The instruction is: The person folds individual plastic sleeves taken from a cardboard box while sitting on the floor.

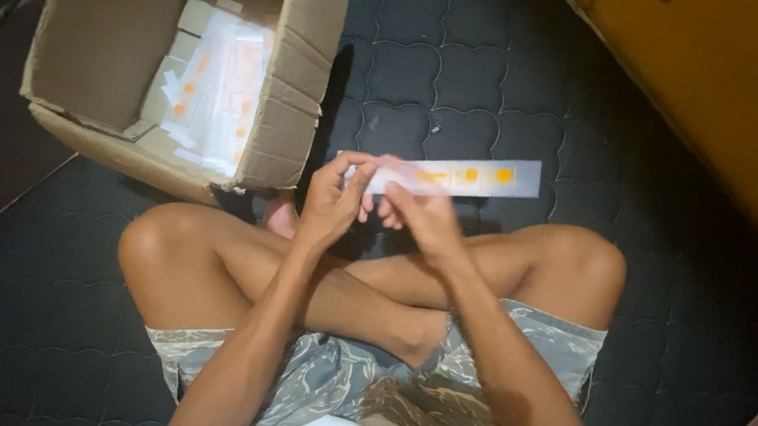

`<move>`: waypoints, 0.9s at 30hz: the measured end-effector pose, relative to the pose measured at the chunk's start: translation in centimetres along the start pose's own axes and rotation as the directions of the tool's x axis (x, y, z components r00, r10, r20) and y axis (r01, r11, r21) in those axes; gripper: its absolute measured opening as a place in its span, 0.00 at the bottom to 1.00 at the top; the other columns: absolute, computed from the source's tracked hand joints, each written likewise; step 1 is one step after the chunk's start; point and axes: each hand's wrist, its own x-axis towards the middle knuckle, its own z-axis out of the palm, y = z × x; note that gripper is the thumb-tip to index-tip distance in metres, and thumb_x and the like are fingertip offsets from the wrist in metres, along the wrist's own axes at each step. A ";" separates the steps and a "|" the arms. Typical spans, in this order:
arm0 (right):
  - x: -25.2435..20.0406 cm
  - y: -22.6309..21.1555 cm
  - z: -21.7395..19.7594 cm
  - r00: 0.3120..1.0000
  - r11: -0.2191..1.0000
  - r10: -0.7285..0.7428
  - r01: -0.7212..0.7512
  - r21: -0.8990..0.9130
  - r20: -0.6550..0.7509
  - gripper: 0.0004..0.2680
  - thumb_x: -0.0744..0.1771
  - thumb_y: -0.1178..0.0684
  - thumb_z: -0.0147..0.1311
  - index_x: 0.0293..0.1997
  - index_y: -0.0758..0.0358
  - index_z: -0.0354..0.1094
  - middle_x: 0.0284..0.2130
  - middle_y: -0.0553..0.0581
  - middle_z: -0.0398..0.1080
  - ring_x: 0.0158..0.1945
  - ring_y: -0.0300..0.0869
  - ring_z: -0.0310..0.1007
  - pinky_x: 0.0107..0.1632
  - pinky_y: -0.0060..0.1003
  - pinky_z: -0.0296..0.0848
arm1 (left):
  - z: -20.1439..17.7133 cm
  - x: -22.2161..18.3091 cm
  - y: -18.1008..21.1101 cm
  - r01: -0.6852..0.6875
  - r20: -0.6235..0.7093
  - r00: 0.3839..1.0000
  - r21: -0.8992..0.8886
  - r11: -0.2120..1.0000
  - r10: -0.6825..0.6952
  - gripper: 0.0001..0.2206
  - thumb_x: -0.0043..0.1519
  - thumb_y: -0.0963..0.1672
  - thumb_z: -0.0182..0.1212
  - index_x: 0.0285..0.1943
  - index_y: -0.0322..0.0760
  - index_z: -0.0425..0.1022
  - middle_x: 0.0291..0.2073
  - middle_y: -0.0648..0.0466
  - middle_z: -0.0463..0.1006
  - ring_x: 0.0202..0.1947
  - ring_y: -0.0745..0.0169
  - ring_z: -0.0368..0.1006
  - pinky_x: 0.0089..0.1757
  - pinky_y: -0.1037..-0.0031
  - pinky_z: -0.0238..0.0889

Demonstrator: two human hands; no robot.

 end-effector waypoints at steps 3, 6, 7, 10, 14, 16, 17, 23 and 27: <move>1.5 3.4 -1.3 1.000 0.999 0.027 -0.028 -0.047 -0.012 0.12 0.72 0.46 0.44 0.53 0.61 0.72 0.20 0.56 0.73 0.22 0.35 0.74 0.26 0.24 0.74 | -1.1 -0.2 -0.6 0.044 -0.024 0.999 0.015 0.999 -0.044 0.09 0.70 0.43 0.53 0.50 0.35 0.79 0.11 0.51 0.70 0.11 0.67 0.67 0.20 0.80 0.63; 1.6 2.7 -4.4 0.973 0.999 0.008 -0.018 -0.042 -0.231 0.13 0.72 0.48 0.40 0.49 0.64 0.71 0.19 0.55 0.71 0.22 0.35 0.71 0.27 0.24 0.74 | -2.8 -0.1 0.1 0.046 -0.051 0.998 0.034 0.998 -0.044 0.09 0.70 0.43 0.54 0.51 0.35 0.78 0.11 0.50 0.70 0.10 0.66 0.67 0.19 0.80 0.62; 1.5 2.0 -5.6 0.973 0.999 0.006 -0.017 -0.044 -0.232 0.13 0.72 0.48 0.40 0.49 0.64 0.71 0.19 0.55 0.71 0.22 0.35 0.71 0.27 0.24 0.74 | -3.1 0.0 0.2 0.045 -0.050 0.998 0.032 0.998 -0.043 0.09 0.70 0.43 0.54 0.51 0.35 0.78 0.11 0.50 0.70 0.10 0.66 0.67 0.19 0.80 0.62; 1.1 0.3 -8.1 0.927 0.990 -0.123 0.090 -0.107 -0.355 0.13 0.72 0.43 0.46 0.54 0.61 0.72 0.17 0.52 0.68 0.19 0.32 0.68 0.23 0.20 0.70 | -3.8 0.1 0.0 0.034 -0.057 0.998 0.064 0.997 -0.031 0.09 0.71 0.43 0.53 0.51 0.33 0.78 0.12 0.51 0.71 0.11 0.67 0.69 0.20 0.79 0.63; 0.2 -0.3 -8.3 0.914 0.978 -0.196 0.156 -0.140 -0.356 0.09 0.72 0.49 0.49 0.52 0.61 0.73 0.15 0.54 0.67 0.17 0.34 0.66 0.22 0.21 0.66 | -3.6 0.1 -0.1 0.054 -0.007 0.999 0.058 0.997 -0.054 0.10 0.72 0.44 0.53 0.54 0.33 0.77 0.14 0.50 0.73 0.13 0.65 0.72 0.24 0.77 0.67; 0.1 -0.4 -8.4 0.909 0.978 -0.201 0.167 -0.125 -0.364 0.08 0.72 0.50 0.48 0.50 0.61 0.73 0.15 0.54 0.67 0.17 0.33 0.66 0.22 0.21 0.65 | -3.6 -0.1 2.0 0.076 0.012 0.997 0.099 0.992 -0.078 0.11 0.72 0.44 0.52 0.55 0.34 0.77 0.15 0.50 0.76 0.15 0.64 0.74 0.27 0.75 0.69; 0.1 -0.4 -8.7 0.906 0.974 -0.219 0.182 -0.132 -0.363 0.08 0.72 0.51 0.49 0.50 0.61 0.73 0.15 0.54 0.66 0.16 0.34 0.66 0.21 0.21 0.66 | -3.5 -0.3 3.7 -0.005 0.043 0.999 0.234 0.972 -0.006 0.12 0.69 0.43 0.57 0.60 0.34 0.75 0.33 0.43 0.78 0.35 0.51 0.75 0.41 0.62 0.68; -0.8 -0.1 -7.6 0.940 0.956 -0.247 0.196 -0.219 -0.237 0.09 0.72 0.49 0.50 0.46 0.61 0.74 0.14 0.57 0.67 0.15 0.35 0.66 0.21 0.23 0.67 | -1.6 1.1 9.3 -0.237 0.235 0.960 0.401 0.885 0.150 0.17 0.66 0.44 0.62 0.63 0.32 0.75 0.48 0.38 0.81 0.53 0.35 0.76 0.54 0.49 0.65; -1.2 0.0 -5.7 0.951 0.957 -0.234 0.189 -0.218 -0.202 0.09 0.71 0.49 0.51 0.44 0.60 0.76 0.13 0.57 0.68 0.15 0.35 0.68 0.21 0.24 0.68 | 2.5 3.2 9.7 -0.018 0.403 0.899 0.433 0.901 -0.175 0.12 0.62 0.44 0.66 0.52 0.36 0.82 0.36 0.41 0.85 0.40 0.40 0.82 0.48 0.55 0.71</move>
